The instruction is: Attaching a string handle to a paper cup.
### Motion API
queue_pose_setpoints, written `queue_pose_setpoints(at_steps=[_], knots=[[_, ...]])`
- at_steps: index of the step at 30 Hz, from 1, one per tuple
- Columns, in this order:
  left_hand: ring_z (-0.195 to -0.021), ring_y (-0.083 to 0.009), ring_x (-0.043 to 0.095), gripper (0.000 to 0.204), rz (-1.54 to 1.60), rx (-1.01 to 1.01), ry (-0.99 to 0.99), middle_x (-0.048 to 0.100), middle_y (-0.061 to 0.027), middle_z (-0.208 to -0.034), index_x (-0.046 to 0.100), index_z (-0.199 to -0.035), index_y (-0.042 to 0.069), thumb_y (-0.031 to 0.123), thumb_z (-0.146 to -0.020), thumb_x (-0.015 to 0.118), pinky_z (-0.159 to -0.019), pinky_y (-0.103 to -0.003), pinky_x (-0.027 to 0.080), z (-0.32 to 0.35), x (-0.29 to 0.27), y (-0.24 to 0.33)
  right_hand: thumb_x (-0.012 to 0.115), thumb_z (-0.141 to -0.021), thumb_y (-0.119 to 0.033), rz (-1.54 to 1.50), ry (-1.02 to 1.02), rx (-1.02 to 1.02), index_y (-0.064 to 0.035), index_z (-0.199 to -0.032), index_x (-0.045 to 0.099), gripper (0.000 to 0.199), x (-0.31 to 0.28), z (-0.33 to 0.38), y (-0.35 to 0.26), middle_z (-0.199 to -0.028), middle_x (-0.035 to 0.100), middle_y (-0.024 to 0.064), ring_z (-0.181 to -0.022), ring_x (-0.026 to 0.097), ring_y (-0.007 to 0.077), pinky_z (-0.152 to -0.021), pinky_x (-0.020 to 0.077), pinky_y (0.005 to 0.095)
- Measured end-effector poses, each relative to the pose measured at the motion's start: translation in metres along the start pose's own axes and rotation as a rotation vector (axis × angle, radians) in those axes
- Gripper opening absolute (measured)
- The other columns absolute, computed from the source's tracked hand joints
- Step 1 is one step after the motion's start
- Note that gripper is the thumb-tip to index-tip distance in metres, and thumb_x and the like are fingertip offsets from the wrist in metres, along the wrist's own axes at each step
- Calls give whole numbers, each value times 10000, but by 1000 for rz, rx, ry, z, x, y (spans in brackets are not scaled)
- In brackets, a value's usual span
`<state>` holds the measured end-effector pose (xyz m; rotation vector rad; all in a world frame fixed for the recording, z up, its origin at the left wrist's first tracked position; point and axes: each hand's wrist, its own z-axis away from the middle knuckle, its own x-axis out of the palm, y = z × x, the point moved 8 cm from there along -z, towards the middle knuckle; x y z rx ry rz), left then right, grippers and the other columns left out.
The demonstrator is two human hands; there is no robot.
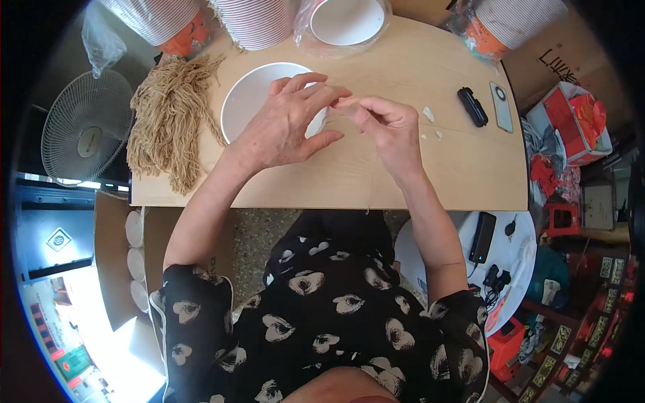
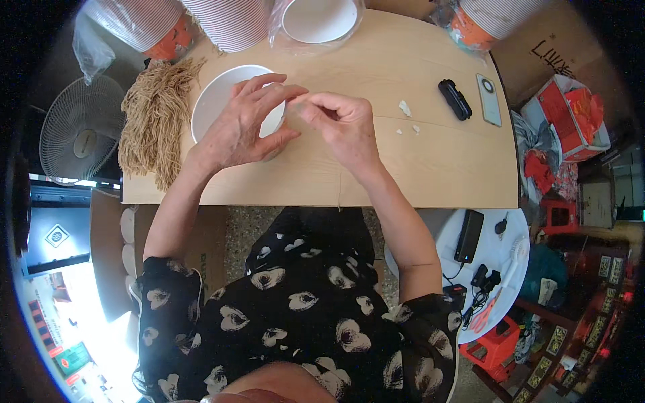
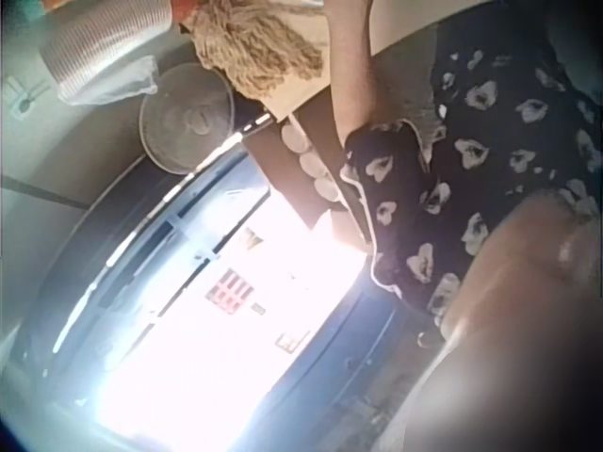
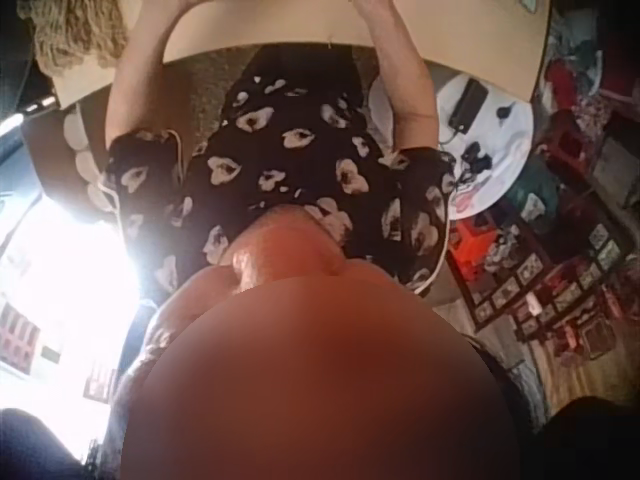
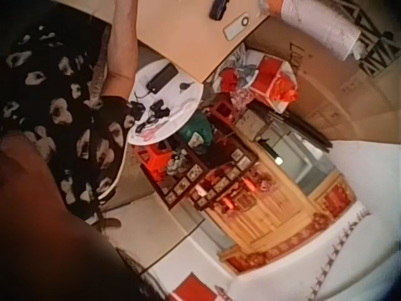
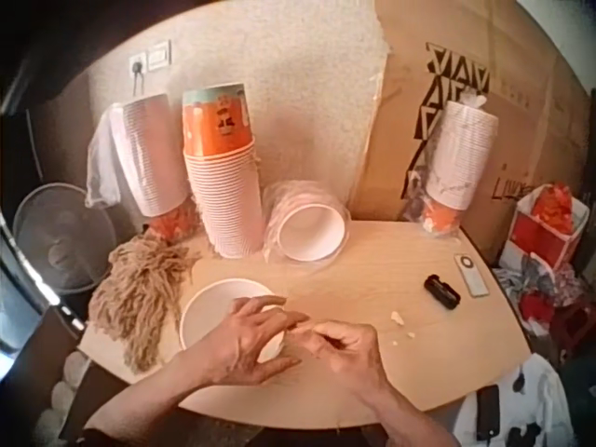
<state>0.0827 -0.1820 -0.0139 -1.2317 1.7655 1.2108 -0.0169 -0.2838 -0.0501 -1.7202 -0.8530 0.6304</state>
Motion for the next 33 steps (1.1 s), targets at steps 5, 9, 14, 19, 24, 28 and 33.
queue_pose_setpoints(at_steps=[5,9,14,19,24,28,33], knots=[[-1244,-333,554,641,64,33,1,660,-126,-1204,536,-1360,73,181,-780,788,-1004,-444,448,-2,-6,-7,724,-900,-58,124,-70,38,6,-1006,760,129,4,-1,-4,-828,712,4,-710,572,33,-624,464,191],[-1003,-264,686,615,505,-118,-163,703,-149,-1126,517,-1376,26,119,-819,759,-844,-321,546,-22,-7,-4,716,-913,-70,37,-50,44,9,-1005,755,127,1,-2,-6,-829,712,25,-699,592,54,-642,485,204],[-896,-128,694,381,846,-174,-396,737,-72,-1028,584,-1250,10,175,-923,688,-713,-266,529,-25,19,-8,698,-930,-62,2,-40,-15,20,-1010,743,123,-2,-2,-14,-809,700,25,-701,610,65,-645,514,215],[-878,-70,649,260,987,-237,-438,734,-23,-987,598,-1196,31,175,-980,622,-708,-232,498,-19,26,-9,676,-941,-47,-30,-34,25,25,-1011,727,113,-5,3,-18,-807,700,30,-702,613,71,-643,514,220],[-861,-73,653,203,993,-293,-423,730,-39,-962,629,-1139,17,143,-980,621,-701,-228,500,-17,22,-11,681,-924,-33,173,-49,24,29,-1034,711,130,-19,3,-19,-801,693,25,-697,593,58,-614,471,201],[-829,-97,669,138,1032,-334,-374,724,-60,-929,662,-1042,-15,96,-963,639,-712,-224,530,-17,26,-12,677,-919,-33,123,-57,35,31,-1045,703,144,-21,-1,-16,-797,671,3,-696,571,39,-610,455,195],[-824,-119,687,138,1162,-433,-254,717,-87,-906,664,-1026,-48,64,-945,651,-755,-233,567,-13,32,-18,681,-906,-53,135,-83,25,20,-1096,691,204,-32,2,-30,-738,587,-49,-672,520,28,-597,432,196]])
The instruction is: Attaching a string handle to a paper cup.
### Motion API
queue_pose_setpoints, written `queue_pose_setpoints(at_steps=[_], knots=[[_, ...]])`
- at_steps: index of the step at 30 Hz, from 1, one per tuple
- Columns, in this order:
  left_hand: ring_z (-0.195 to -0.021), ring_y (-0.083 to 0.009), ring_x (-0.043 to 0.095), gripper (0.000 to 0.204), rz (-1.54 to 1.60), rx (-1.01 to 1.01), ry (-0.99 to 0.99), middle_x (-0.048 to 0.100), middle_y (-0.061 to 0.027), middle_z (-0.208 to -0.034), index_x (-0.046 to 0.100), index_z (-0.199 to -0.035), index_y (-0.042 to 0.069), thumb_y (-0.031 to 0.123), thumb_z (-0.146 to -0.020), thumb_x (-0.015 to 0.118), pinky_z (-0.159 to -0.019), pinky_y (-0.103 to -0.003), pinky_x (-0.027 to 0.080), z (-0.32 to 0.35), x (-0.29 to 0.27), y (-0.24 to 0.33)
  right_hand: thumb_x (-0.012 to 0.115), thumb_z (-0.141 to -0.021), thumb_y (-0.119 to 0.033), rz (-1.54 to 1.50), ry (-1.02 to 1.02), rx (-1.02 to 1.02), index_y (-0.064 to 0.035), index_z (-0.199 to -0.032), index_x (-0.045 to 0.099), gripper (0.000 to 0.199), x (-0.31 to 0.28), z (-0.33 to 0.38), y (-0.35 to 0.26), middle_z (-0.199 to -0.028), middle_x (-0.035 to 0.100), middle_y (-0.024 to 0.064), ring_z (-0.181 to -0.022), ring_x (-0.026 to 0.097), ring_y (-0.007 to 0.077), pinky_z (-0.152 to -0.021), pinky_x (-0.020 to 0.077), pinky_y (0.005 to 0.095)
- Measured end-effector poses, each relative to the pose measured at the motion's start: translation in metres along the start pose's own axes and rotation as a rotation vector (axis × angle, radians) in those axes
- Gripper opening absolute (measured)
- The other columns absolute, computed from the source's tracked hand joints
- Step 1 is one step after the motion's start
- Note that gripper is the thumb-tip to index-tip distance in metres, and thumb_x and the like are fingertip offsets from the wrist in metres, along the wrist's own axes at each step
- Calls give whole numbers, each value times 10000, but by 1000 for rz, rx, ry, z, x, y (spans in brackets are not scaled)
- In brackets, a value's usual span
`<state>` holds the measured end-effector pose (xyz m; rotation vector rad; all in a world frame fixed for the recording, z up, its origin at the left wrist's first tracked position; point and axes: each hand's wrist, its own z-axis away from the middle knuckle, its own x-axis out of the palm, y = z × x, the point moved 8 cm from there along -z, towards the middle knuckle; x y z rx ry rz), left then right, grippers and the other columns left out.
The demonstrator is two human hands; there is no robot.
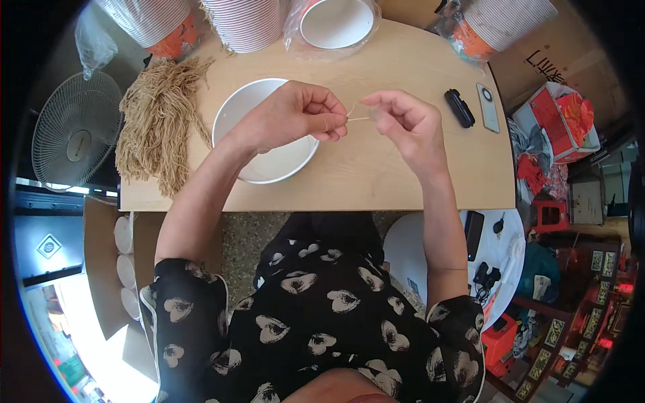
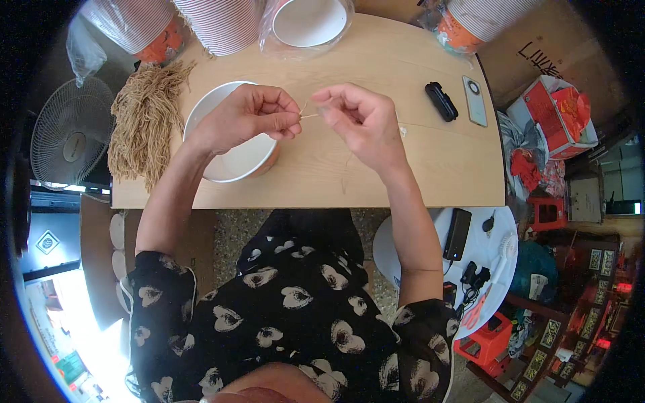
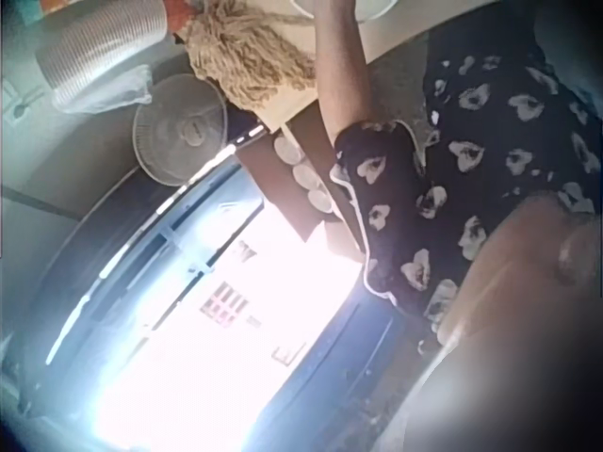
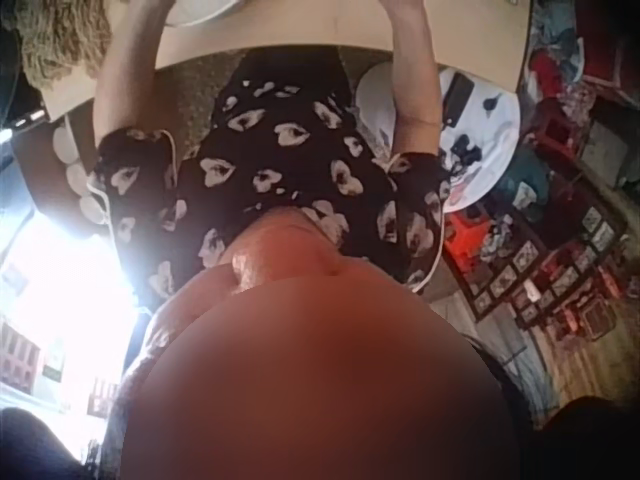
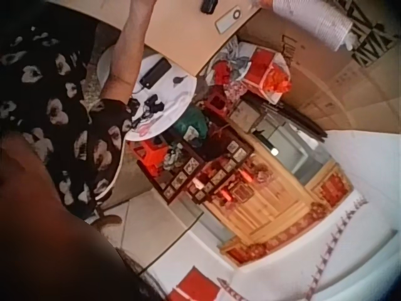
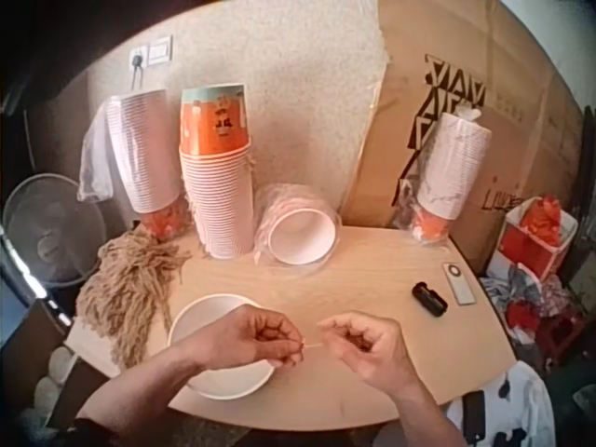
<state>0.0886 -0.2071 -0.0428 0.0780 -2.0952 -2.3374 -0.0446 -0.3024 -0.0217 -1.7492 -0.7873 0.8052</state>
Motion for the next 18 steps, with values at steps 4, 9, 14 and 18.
queue_pose_setpoints(at_steps=[4,9,14,18], knots=[[-836,-121,694,147,-29,-19,26,721,-95,-896,676,-1028,-56,55,-936,652,-769,-238,575,-1,1,0,712,-853,-38,135,-66,1,-25,-1125,705,272,1,6,1,-668,535,-51,-612,500,47,-559,413,217],[-811,-116,692,151,-48,-35,12,726,-92,-883,687,-1020,-59,57,-926,660,-757,-233,572,-4,2,2,784,-760,-75,629,-45,-158,-136,-1031,772,278,3,0,-17,-644,522,26,-540,500,133,-528,428,305],[-822,-106,691,154,-84,-44,-36,720,-71,-900,679,-1048,-34,84,-950,659,-754,-227,566,-7,6,1,784,-769,-87,573,82,-209,-117,-977,779,210,-10,-9,-12,-671,605,49,-575,570,144,-542,450,303],[-804,-116,690,142,-61,-65,21,723,-90,-876,683,-991,-63,63,-931,656,-765,-238,573,-4,3,0,719,-829,-52,999,373,-724,-57,-951,765,131,-9,7,-61,-713,665,73,-605,624,162,-567,482,288]])
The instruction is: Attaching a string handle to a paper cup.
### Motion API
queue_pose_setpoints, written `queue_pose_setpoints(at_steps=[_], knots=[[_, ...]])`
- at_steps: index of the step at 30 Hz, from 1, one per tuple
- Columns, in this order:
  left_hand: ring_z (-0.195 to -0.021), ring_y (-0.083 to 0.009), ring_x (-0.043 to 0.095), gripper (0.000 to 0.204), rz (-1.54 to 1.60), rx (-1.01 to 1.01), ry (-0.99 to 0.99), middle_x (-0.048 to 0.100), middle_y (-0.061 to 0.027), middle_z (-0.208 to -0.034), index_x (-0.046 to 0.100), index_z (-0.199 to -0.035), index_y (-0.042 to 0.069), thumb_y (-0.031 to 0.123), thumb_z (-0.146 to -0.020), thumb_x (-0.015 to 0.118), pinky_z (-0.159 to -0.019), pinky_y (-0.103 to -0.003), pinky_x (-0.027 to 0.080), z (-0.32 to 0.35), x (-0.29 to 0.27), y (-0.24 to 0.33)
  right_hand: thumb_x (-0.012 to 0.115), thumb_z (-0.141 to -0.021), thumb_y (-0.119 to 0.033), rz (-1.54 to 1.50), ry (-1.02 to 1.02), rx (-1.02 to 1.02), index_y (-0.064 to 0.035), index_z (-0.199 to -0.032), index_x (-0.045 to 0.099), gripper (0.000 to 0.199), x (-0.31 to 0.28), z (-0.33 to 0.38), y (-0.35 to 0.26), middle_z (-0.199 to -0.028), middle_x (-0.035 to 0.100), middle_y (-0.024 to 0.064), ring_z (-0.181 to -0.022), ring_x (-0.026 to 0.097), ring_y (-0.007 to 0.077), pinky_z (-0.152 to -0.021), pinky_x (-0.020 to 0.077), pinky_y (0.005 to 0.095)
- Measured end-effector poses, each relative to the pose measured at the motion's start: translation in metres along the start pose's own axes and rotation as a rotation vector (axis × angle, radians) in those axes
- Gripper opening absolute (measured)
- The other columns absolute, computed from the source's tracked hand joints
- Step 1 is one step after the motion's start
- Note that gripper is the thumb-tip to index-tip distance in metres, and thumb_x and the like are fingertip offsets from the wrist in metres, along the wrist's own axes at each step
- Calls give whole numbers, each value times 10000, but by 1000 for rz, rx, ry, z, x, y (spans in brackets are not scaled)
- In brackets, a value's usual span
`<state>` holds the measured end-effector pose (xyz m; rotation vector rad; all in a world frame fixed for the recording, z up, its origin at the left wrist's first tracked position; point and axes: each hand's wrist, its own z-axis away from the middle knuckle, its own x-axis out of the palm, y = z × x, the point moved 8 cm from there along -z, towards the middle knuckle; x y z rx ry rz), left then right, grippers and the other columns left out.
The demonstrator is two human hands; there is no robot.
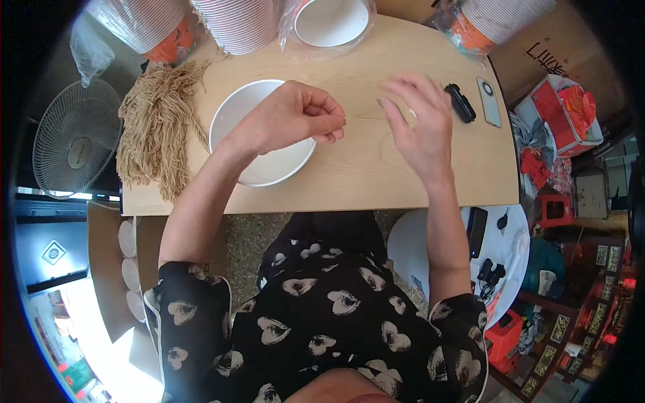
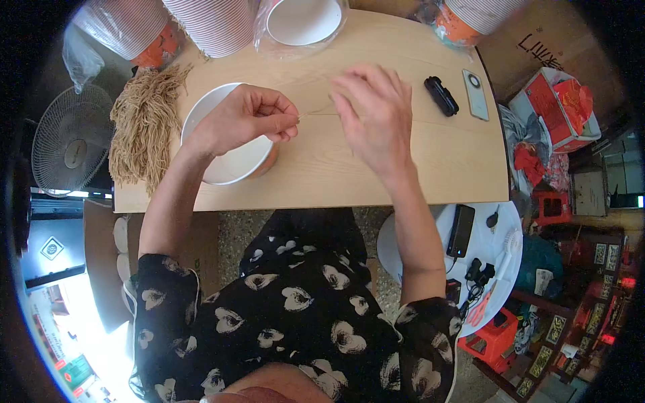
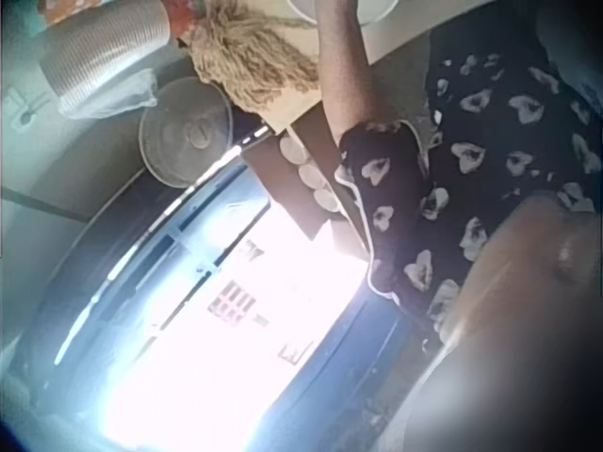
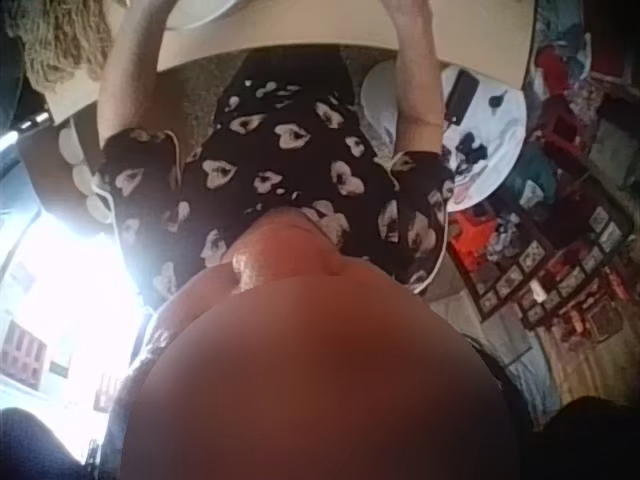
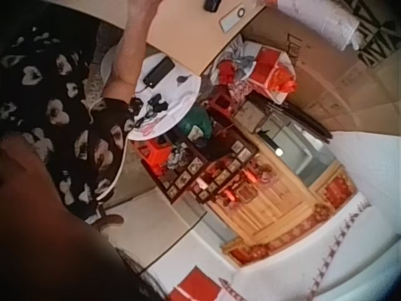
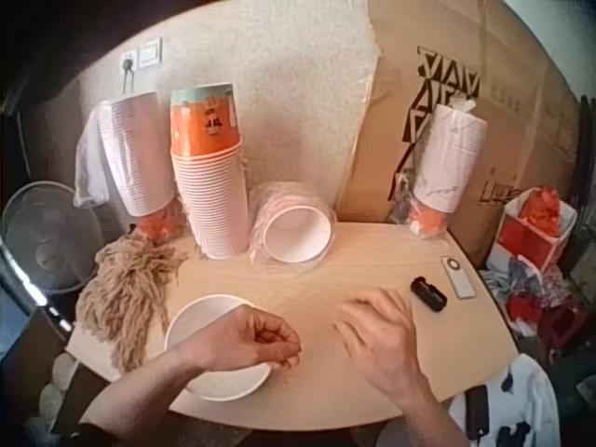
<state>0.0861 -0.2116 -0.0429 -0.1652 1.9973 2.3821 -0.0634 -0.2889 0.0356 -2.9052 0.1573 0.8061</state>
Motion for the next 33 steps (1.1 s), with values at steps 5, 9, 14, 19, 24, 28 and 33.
queue_pose_setpoints(at_steps=[5,9,14,19,24,28,33], knots=[[-820,-124,694,145,16,0,-10,719,-88,-887,679,-1001,-60,69,-944,646,-782,-243,577,0,4,0,588,-929,16,-662,-586,761,16,-1123,707,227,53,98,-3,-829,666,35,-701,590,65,-619,478,223],[-837,-125,695,152,10,9,11,719,-91,-895,675,-1018,-61,72,-951,642,-790,-242,575,3,3,2,548,-917,32,-965,-294,871,-21,-1448,476,539,79,104,-15,-946,672,56,-733,566,69,-661,467,222],[-848,-127,698,161,30,-3,26,720,-96,-910,672,-1034,-63,73,-953,642,-792,-244,576,2,2,2,522,-924,50,-811,-19,660,-22,-1537,332,646,64,80,-16,-1286,625,121,-1031,606,170,-833,503,282],[-847,-130,701,169,14,-4,13,722,-100,-915,670,-1040,-66,77,-953,643,-785,-237,575,1,4,2,550,-871,137,-655,120,397,-15,-1412,526,562,50,76,-17,-1374,594,144,-1187,591,256,-935,505,336],[-839,-131,704,170,33,-19,14,726,-105,-906,671,-1038,-68,75,-950,646,-775,-233,577,0,2,0,554,-831,180,-670,193,376,-5,-1297,624,507,33,79,-17,-1286,646,156,-1116,630,286,-907,524,343],[-827,-110,695,206,45,-18,11,731,-80,-907,683,-1054,-25,162,-969,667,-767,-221,560,0,1,-5,537,-822,202,-667,174,271,0,-1256,648,492,31,80,-22,-1208,679,165,-1081,647,284,-887,541,344],[-821,-120,703,207,46,-37,25,729,-91,-903,677,-1048,-24,168,-971,660,-773,-228,570,-2,3,-4,563,-857,175,-693,256,140,2,-1239,652,428,22,74,-24,-1190,686,156,-1040,669,286,-876,549,348]])
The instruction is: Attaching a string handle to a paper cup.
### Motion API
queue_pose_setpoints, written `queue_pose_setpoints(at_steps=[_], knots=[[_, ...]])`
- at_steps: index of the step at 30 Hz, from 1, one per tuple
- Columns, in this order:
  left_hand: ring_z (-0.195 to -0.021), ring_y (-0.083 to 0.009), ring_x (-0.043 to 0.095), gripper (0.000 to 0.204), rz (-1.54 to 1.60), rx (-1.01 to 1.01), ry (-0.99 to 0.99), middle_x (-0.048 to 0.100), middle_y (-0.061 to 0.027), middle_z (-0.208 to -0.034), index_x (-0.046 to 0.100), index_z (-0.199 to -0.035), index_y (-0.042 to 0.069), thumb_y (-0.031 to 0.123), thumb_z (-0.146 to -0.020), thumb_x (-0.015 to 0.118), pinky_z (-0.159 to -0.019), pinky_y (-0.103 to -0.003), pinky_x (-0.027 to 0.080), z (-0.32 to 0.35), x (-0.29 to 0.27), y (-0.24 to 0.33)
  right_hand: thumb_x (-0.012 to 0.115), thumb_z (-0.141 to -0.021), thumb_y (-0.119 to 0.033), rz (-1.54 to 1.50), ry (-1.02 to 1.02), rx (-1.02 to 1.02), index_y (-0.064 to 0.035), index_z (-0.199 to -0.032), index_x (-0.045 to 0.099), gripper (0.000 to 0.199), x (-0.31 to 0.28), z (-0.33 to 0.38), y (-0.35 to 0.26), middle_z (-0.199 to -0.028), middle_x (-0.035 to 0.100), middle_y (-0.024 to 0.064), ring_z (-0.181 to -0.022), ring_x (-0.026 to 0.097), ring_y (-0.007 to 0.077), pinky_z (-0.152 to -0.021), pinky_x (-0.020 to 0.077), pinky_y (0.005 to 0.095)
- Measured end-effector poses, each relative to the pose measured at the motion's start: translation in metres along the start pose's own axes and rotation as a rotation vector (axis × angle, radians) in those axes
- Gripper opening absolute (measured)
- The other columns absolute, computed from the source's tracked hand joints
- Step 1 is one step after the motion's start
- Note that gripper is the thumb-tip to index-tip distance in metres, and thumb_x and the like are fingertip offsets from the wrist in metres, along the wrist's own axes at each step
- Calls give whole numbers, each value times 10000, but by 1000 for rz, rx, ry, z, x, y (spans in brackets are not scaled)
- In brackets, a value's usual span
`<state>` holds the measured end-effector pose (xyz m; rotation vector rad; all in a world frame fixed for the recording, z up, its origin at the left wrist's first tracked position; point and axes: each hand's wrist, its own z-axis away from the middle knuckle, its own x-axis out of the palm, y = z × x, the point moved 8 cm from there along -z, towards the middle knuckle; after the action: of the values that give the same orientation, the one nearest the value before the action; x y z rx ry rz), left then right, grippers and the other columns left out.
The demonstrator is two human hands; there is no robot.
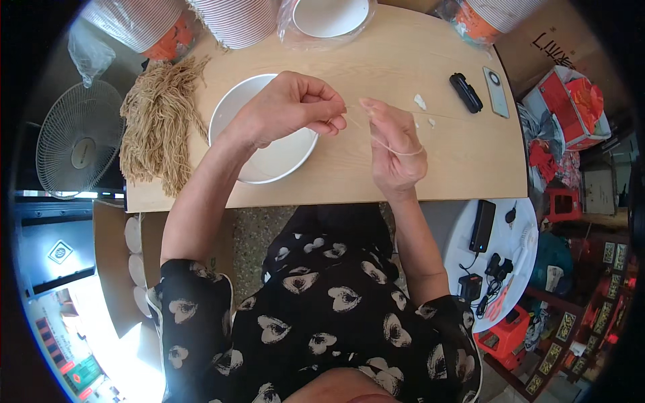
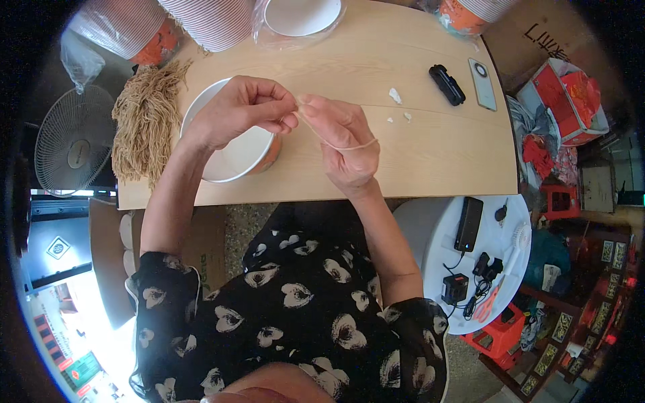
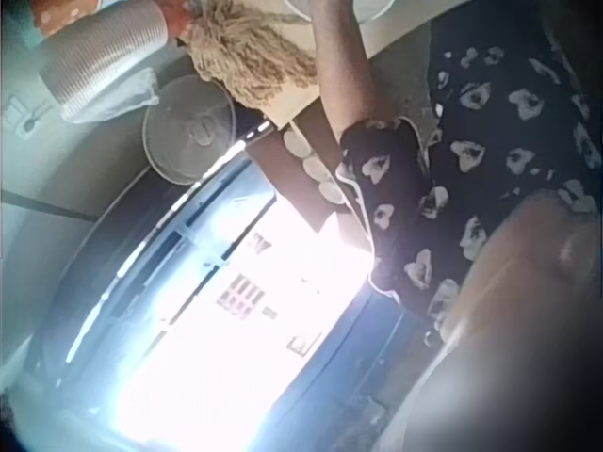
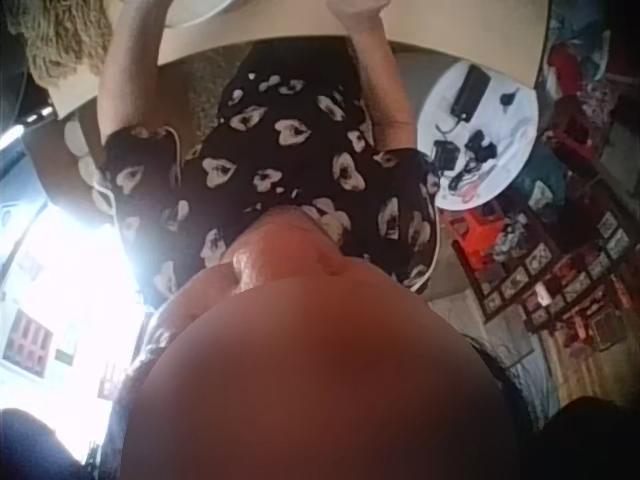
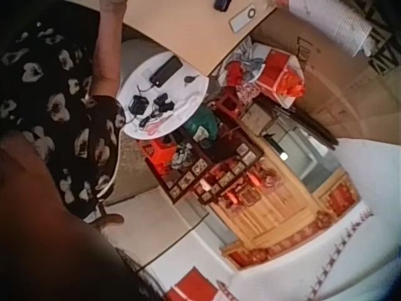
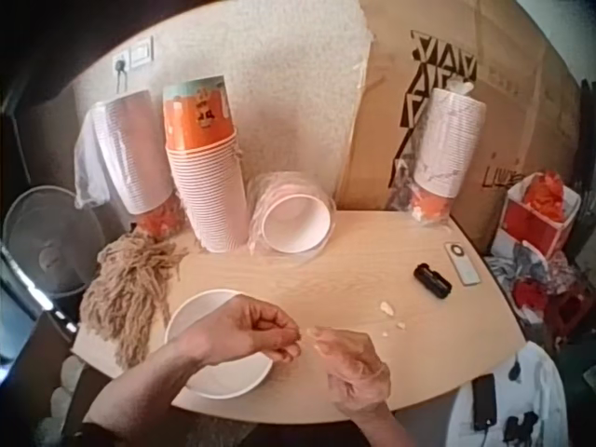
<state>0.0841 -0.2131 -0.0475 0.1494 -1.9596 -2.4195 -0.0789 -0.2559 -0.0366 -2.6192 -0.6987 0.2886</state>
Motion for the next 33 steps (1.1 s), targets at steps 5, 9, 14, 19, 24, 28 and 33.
queue_pose_setpoints(at_steps=[5,9,14,19,24,28,33], knots=[[-819,-127,705,215,22,-5,12,723,-93,-897,663,-1042,-27,176,-972,656,-779,-232,576,-1,-1,-3,618,-872,122,-224,32,216,23,-1200,656,345,-3,-2,-3,-1175,688,147,-1008,680,289,-861,556,358],[-819,-112,696,207,-9,13,12,718,-83,-894,658,-1043,-26,170,-976,651,-780,-230,577,1,3,-1,668,-856,86,58,14,296,4,-1167,670,321,1,-4,17,-1105,702,154,-942,683,269,-815,558,342],[-826,-101,693,196,-96,57,-13,719,-81,-900,656,-1060,-35,145,-985,634,-774,-230,578,1,6,5,711,-828,68,198,-111,291,-11,-1067,707,251,4,-6,20,-996,715,134,-867,684,260,-751,549,326],[-856,-105,688,175,-170,78,-80,718,-73,-908,656,-1083,-37,88,-961,650,-831,-227,556,6,14,18,727,-856,1,89,-74,410,11,-956,714,102,-2,-4,31,-858,718,98,-779,680,190,-688,532,287],[-859,-101,682,177,-166,138,-42,719,-65,-919,656,-1083,-35,43,-926,681,-831,-223,546,6,12,15,691,-930,-77,-209,-5,866,29,-962,705,111,6,16,53,-852,707,73,-779,658,117,-679,524,261],[-862,-101,685,200,-145,46,36,721,-64,-928,654,-1087,-36,41,-910,707,-818,-227,551,0,7,8,680,-947,-96,-571,115,1085,31,-1022,682,148,20,44,71,-885,702,82,-756,637,118,-692,512,256],[-879,-104,691,201,-100,35,53,725,-73,-948,660,-1086,-32,52,-911,713,-801,-225,553,0,6,6,663,-960,-113,-763,187,1086,26,-1038,664,159,25,57,74,-858,683,61,-749,611,117,-712,498,265]])
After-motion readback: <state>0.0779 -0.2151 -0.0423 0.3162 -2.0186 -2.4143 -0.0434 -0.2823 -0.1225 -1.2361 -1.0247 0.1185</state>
